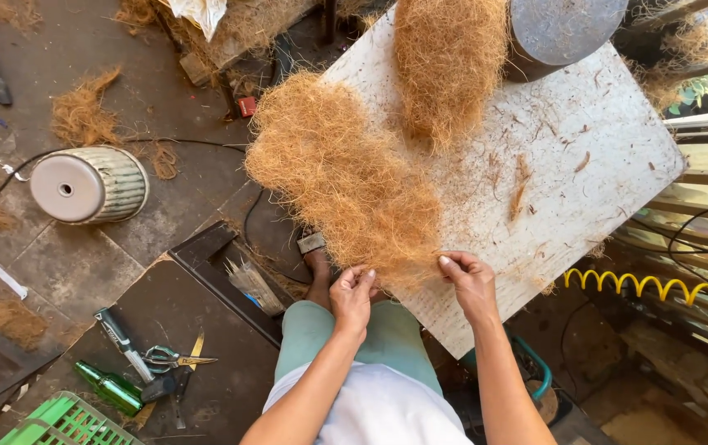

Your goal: The person handles a compressed block of coco peat, places it on a table, and repeatedly fluffs and spreads the fibrous material by hand. They also retrieve additional coco peat from a yellow bag and continue to loosen and arrange the material on the table.

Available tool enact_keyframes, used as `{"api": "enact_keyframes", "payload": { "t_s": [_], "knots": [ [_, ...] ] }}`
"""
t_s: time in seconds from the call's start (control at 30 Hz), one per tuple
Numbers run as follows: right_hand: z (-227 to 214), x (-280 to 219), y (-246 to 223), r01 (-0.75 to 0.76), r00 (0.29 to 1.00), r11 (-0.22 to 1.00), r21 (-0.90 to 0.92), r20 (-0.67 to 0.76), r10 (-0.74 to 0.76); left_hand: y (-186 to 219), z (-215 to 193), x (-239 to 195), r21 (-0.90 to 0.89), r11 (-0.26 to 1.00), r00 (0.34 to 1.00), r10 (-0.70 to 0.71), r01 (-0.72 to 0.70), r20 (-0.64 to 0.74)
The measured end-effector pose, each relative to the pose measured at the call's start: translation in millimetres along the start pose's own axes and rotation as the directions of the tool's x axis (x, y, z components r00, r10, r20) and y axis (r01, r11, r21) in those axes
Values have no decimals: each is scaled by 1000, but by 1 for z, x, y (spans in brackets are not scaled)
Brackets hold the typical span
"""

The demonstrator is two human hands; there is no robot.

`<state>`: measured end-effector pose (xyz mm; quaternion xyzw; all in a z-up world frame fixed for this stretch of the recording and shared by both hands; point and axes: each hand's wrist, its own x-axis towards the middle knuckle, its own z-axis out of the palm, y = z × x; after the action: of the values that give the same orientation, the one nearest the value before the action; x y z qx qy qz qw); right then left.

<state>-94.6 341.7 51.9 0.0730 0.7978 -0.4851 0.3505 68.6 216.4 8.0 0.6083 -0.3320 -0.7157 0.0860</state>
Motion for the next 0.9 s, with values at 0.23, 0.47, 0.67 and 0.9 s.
{"api": "enact_keyframes", "payload": {
  "t_s": [0.23,0.47,0.67,0.9],
  "knots": [
    [-6,10,5,50,998,996,-68,43,-47,27,-16,-28,536,776,896,438,-333,-77],
    [-5,7,-39,76,992,979,-187,110,-56,17,13,-37,589,-191,445,487,-785,751],
    [4,22,-60,163,958,825,-541,287,-1,-1,19,-17,604,-147,534,337,-783,775],
    [0,48,-32,156,979,961,-230,162,-120,-14,8,-10,611,-367,404,502,-701,765]
  ]
}}
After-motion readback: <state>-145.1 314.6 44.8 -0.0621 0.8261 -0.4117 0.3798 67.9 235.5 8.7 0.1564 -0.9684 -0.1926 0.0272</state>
